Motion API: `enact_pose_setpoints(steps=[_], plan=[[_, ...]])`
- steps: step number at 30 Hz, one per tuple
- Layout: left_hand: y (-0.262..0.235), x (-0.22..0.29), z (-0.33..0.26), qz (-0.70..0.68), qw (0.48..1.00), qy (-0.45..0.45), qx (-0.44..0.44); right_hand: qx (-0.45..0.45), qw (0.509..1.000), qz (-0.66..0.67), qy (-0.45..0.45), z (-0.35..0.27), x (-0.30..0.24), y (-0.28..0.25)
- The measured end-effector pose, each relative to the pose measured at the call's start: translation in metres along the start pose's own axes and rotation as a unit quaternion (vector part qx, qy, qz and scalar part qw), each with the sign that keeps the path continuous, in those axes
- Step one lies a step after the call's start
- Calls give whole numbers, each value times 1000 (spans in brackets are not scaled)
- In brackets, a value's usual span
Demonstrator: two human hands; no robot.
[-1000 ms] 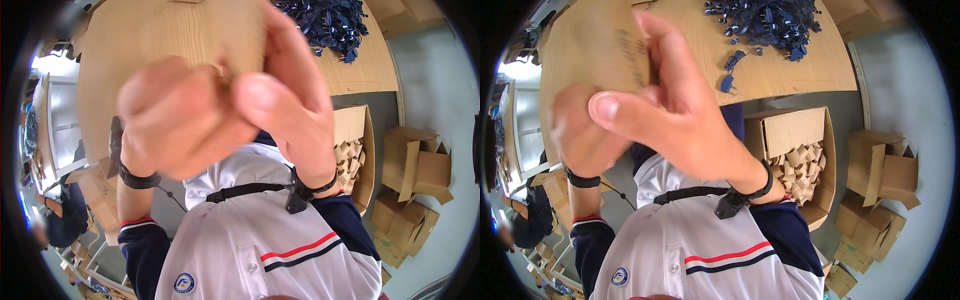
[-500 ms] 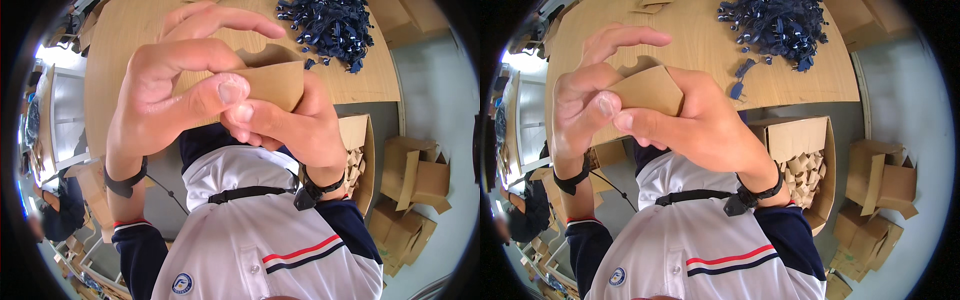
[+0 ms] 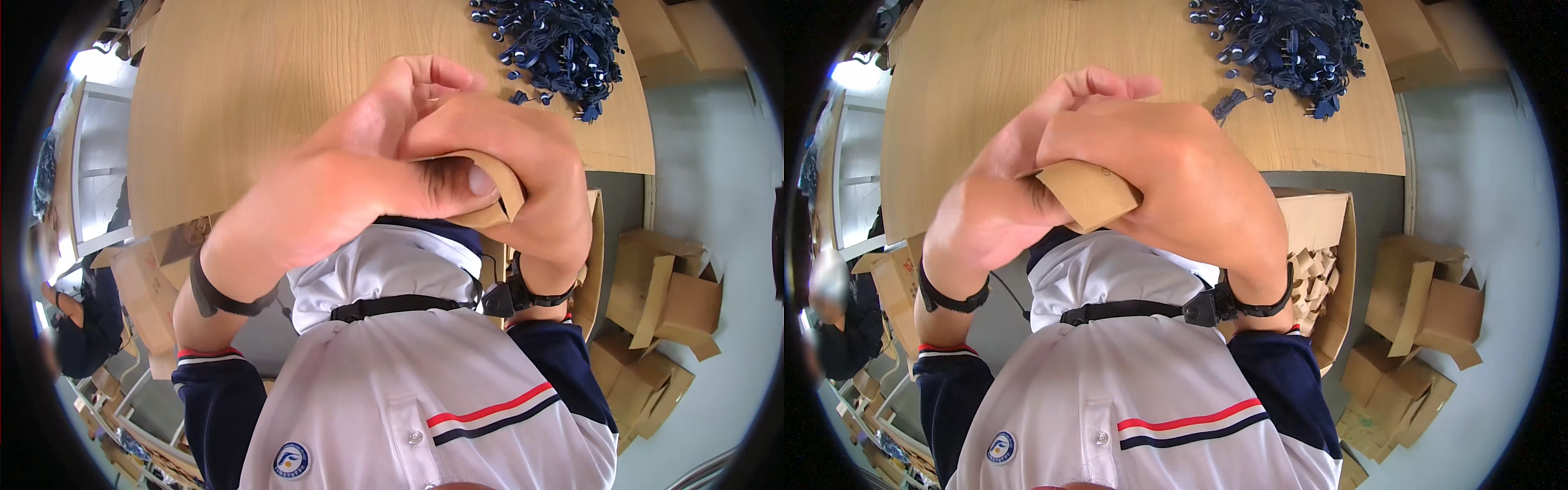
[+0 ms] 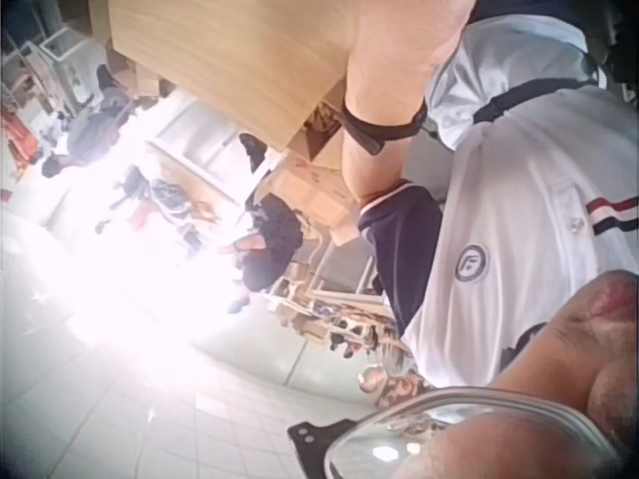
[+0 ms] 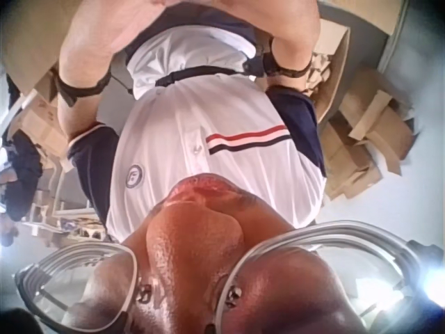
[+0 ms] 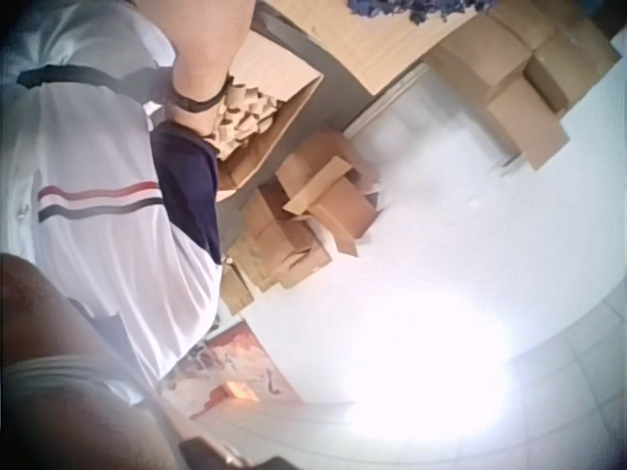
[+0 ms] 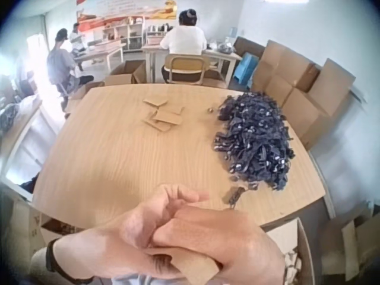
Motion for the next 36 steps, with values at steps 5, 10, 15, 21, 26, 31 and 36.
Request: enact_pose_setpoints(steps=[5,10,15,21,26,31,36], plan=[[-29,11,-3,540,729,418,41,69,966,181,170,-8,-3,11],[-12,-6,16,600,583,544,-67,149,906,325,227,-2,-9,22],[-10,-5,14,630,565,531,-28,202,884,331,262,-1,-13,32],[-15,7,6,609,641,454,-110,195,904,186,331,-23,3,12],[-31,29,-5,479,830,176,-226,85,908,202,358,-19,3,2],[-36,33,7,475,845,230,-85,177,954,-20,241,-21,5,16],[-31,39,15,366,906,207,-40,176,945,-274,11,1,3,8]])
Point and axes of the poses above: each hand's wrist, its own z-axis towards the middle knuckle, its own y-axis out of the palm, x = y × z, the point moved 2 cm from there along z, towards the middle knuckle, and after that the axes turned 14 degrees about -z, right-handed, at the moved point
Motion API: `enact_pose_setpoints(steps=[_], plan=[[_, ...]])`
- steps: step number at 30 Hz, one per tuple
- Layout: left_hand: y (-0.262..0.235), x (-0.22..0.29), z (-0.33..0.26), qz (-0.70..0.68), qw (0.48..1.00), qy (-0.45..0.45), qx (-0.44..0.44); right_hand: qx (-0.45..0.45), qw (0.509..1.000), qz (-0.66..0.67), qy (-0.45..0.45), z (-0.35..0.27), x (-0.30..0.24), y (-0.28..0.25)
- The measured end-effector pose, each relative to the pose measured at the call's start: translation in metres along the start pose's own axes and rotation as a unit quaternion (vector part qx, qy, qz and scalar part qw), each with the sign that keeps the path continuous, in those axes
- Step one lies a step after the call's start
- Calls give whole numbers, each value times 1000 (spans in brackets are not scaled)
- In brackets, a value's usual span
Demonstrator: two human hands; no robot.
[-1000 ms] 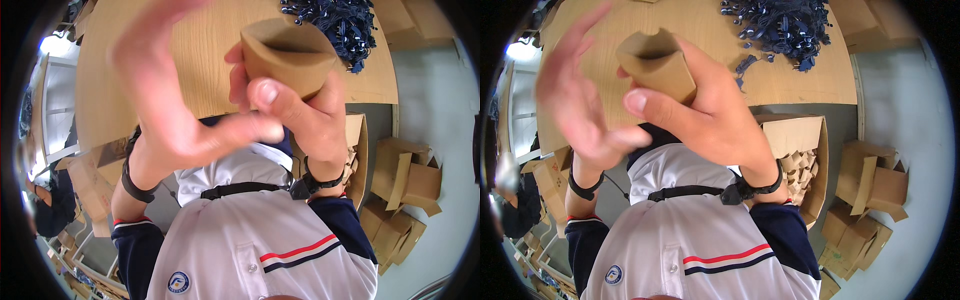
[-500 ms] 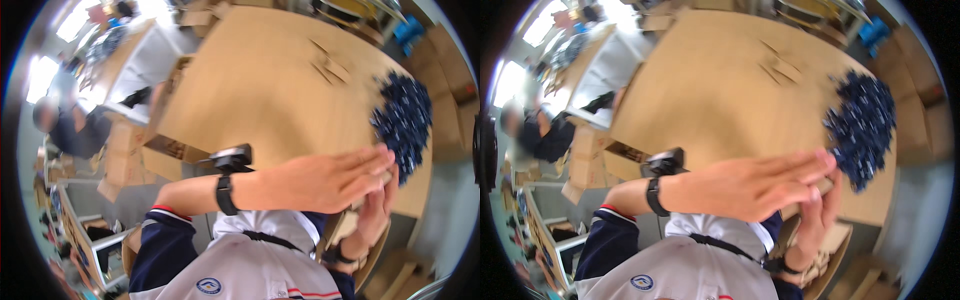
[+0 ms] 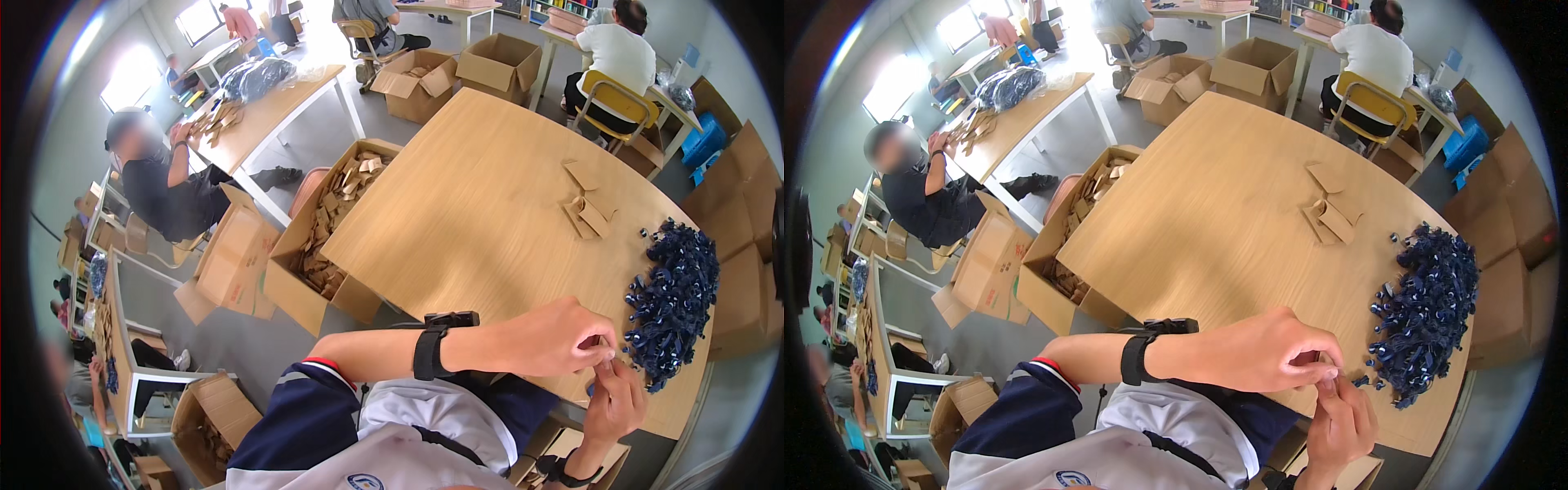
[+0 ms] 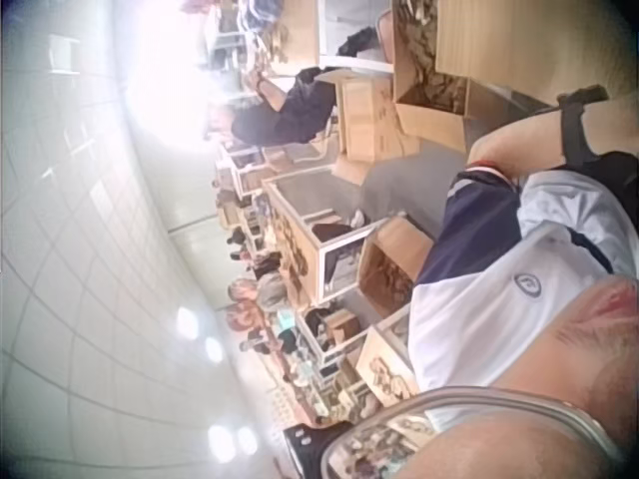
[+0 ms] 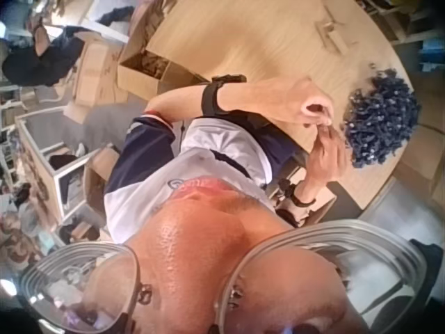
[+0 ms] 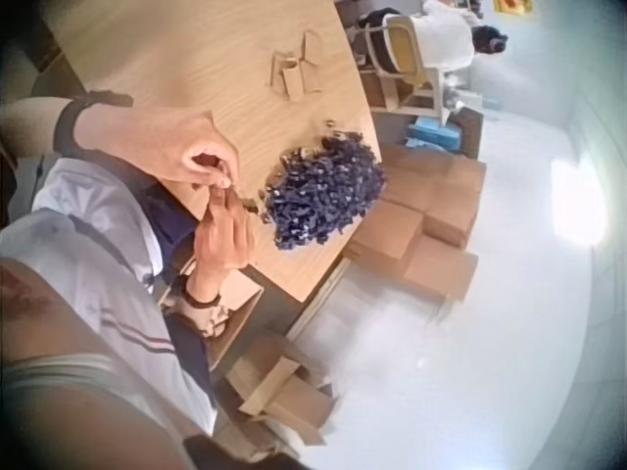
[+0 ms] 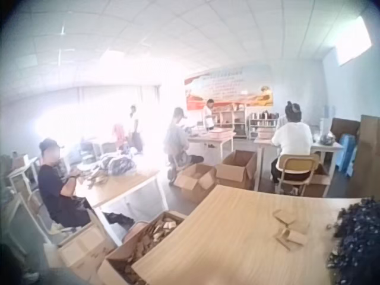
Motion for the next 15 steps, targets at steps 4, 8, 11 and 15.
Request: enact_pose_setpoints(steps=[4,8,11,15], plan=[[7,1,1,-115,992,-46,16,19,1000,-5,9,8,-1,-5],[29,-7,0,-125,988,19,83,36,996,0,81,4,1,-12],[42,-21,0,-27,981,137,134,101,962,126,219,-12,-5,3],[49,-18,-2,92,945,264,170,162,913,256,275,-10,-15,7]])
Point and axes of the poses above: each hand's wrist, its own z-axis towards the middle knuckle, its own y-axis out of the palm, x = y × z, the point moved 2 cm from there along z, towards the middle knuckle, and after that the axes turned 14 degrees about -z, right-handed, at the moved point
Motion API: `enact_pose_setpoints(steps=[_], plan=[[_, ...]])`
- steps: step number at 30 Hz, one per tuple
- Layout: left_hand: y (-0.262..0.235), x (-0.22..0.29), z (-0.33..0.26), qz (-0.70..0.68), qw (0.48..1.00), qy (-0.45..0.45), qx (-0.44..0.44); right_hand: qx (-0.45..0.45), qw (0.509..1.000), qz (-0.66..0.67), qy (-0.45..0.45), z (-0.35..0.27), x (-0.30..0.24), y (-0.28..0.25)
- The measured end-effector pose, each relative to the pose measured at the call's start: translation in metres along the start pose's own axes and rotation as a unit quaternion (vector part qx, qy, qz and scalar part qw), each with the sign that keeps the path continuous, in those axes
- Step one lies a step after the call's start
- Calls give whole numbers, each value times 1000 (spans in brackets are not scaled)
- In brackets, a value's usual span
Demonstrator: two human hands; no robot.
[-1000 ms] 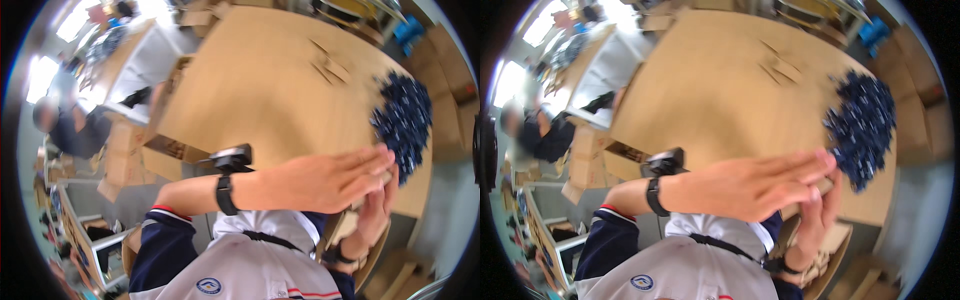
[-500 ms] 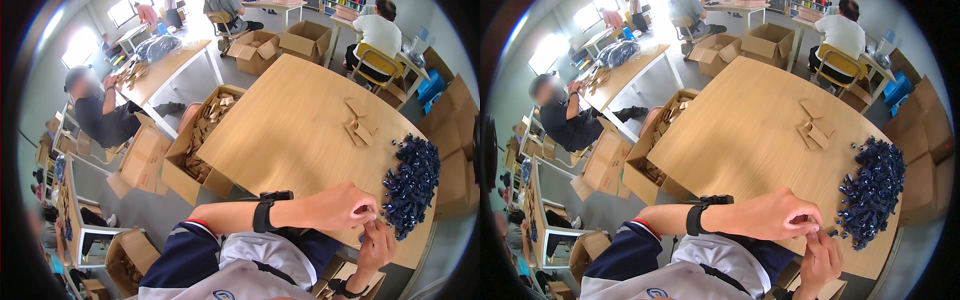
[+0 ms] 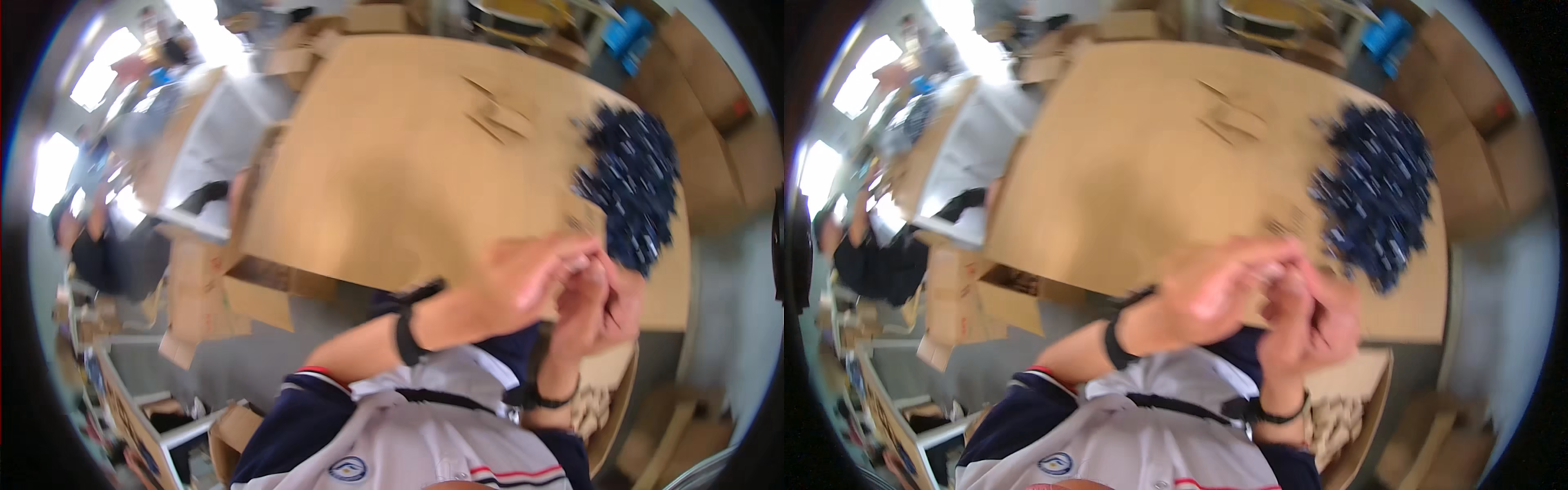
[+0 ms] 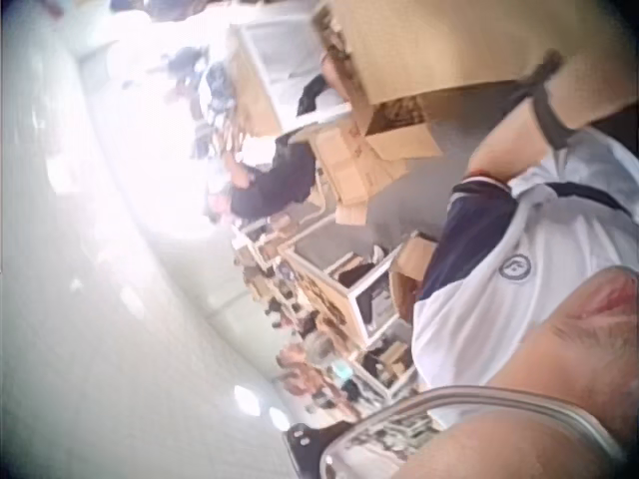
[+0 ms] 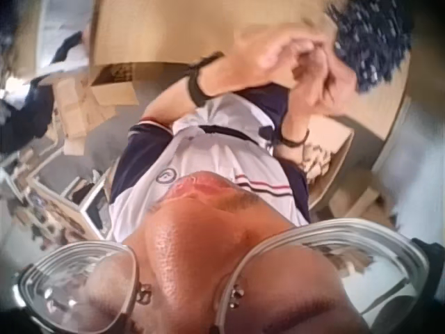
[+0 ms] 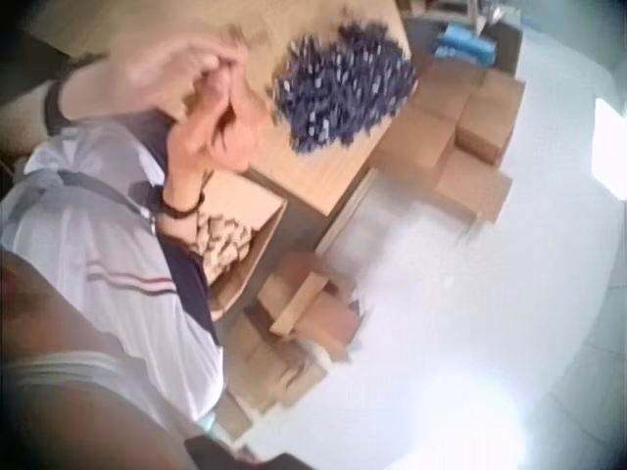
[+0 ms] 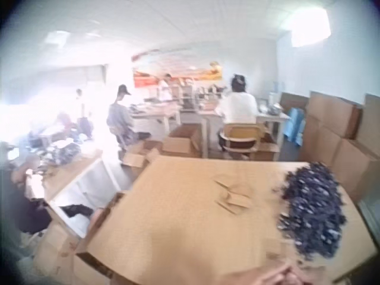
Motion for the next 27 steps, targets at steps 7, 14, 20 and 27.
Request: enact_pose_setpoints(steps=[7,14,20,27], plan=[[-15,19,-5,-75,939,-335,-6,-184,940,-218,-187,34,9,-17],[-2,21,-13,-230,797,-546,-122,-342,932,-97,-63,6,43,-39],[-1,-4,5,-176,844,-309,-402,-685,697,103,186,-3,47,-37],[3,-11,11,-244,764,-377,-464,-722,626,247,160,-6,46,-30]])
Point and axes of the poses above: each hand's wrist, its own z-axis towards the middle knuckle, its own y-axis out of the palm, x = y × z, the point moved 2 cm from there along z, towards the middle knuckle, and after that the axes turned 14 degrees about -z, right-handed, at the moved point
